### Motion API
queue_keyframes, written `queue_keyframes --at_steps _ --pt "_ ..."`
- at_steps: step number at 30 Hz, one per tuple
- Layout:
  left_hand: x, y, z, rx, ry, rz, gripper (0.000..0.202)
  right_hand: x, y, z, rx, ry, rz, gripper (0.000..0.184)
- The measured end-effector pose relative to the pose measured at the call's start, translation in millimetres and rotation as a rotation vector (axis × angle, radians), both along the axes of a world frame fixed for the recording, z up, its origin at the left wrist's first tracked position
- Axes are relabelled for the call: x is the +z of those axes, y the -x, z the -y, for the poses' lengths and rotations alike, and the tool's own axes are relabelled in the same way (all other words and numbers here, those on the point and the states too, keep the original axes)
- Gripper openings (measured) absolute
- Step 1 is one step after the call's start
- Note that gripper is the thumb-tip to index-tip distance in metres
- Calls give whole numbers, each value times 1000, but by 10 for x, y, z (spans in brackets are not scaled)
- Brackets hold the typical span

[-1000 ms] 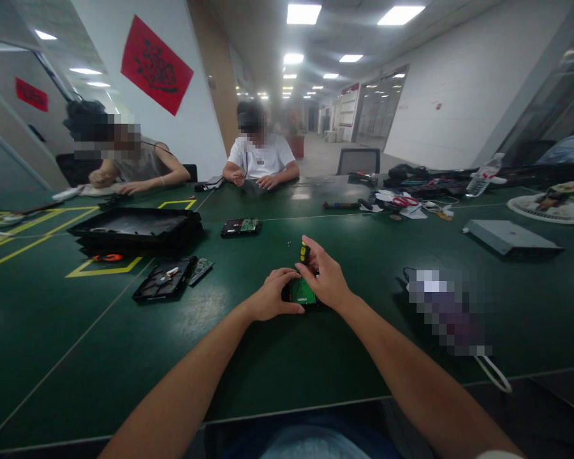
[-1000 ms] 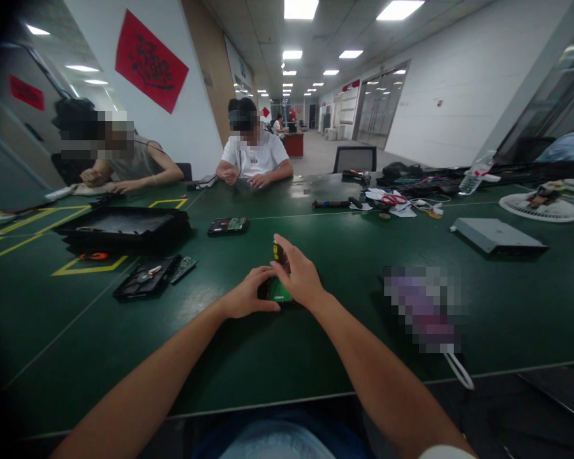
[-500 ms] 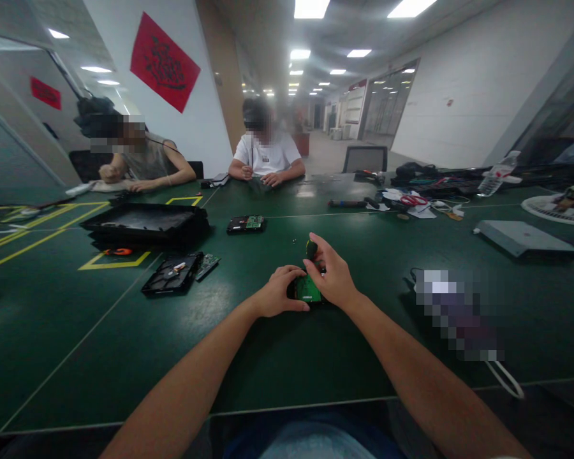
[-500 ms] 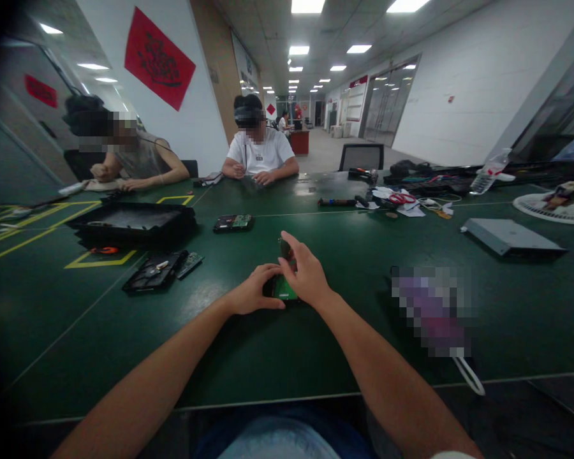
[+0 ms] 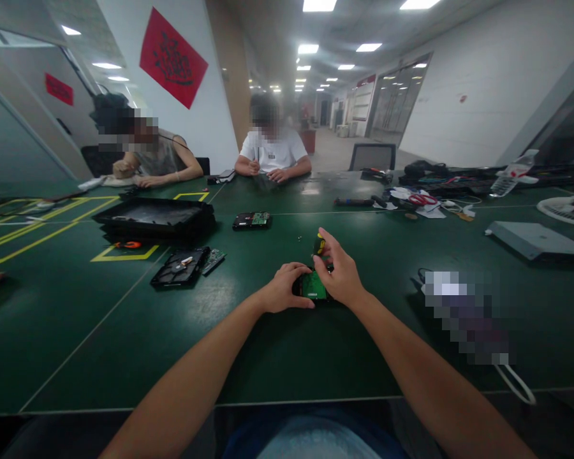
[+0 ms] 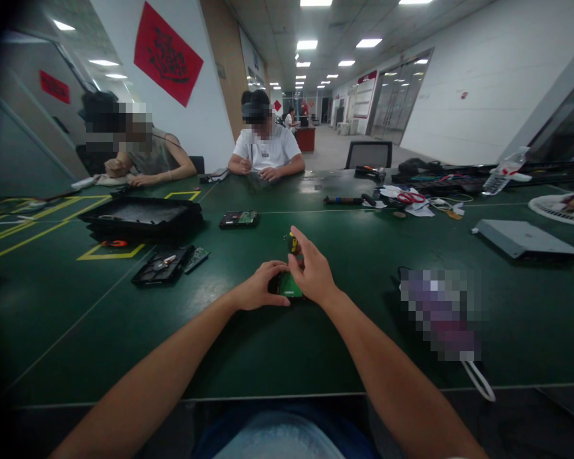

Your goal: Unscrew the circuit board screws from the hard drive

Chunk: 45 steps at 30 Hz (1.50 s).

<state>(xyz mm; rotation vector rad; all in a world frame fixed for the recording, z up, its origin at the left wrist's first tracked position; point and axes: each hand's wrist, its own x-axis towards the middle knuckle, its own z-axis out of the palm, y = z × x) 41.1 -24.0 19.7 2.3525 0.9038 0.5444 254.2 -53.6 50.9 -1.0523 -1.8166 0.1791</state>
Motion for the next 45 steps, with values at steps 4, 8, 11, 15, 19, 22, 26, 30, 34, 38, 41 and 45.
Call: queue_keyframes --at_steps 4,8,11,15,19,22,26,30,34,38,41,45 --pt "5 0 6 2 -14 0 91 -10 -3 -8 -5 4 -16 70" --pt "2 0 5 3 -9 8 91 -20 -4 -14 -34 -13 2 70" --pt "-8 -1 -4 2 -11 14 91 -20 1 -12 -10 -11 -1 68" --pt "-22 -1 -9 2 -13 13 91 -33 3 -18 -11 1 -29 69" --pt "-12 0 6 5 -13 14 91 -41 2 -16 -61 -27 4 69" --pt "2 -5 14 5 -13 22 91 -31 6 -8 -43 -24 5 67" --pt "2 -12 9 9 -13 17 92 -33 7 -16 3 -7 -41 66" --pt "0 -8 8 19 -3 21 91 -48 2 -32 -40 -21 -31 67" --pt "15 -3 14 18 -9 16 92 -36 -2 -30 -44 -30 -21 65" --pt "31 -8 19 18 -1 15 90 -19 -9 -26 -19 -28 -52 63" --pt "33 -9 22 16 3 18 89 -13 -13 -23 -55 -50 -54 63" --pt "25 -4 22 19 -4 17 90 -2 -14 -24 -60 -64 -34 63"
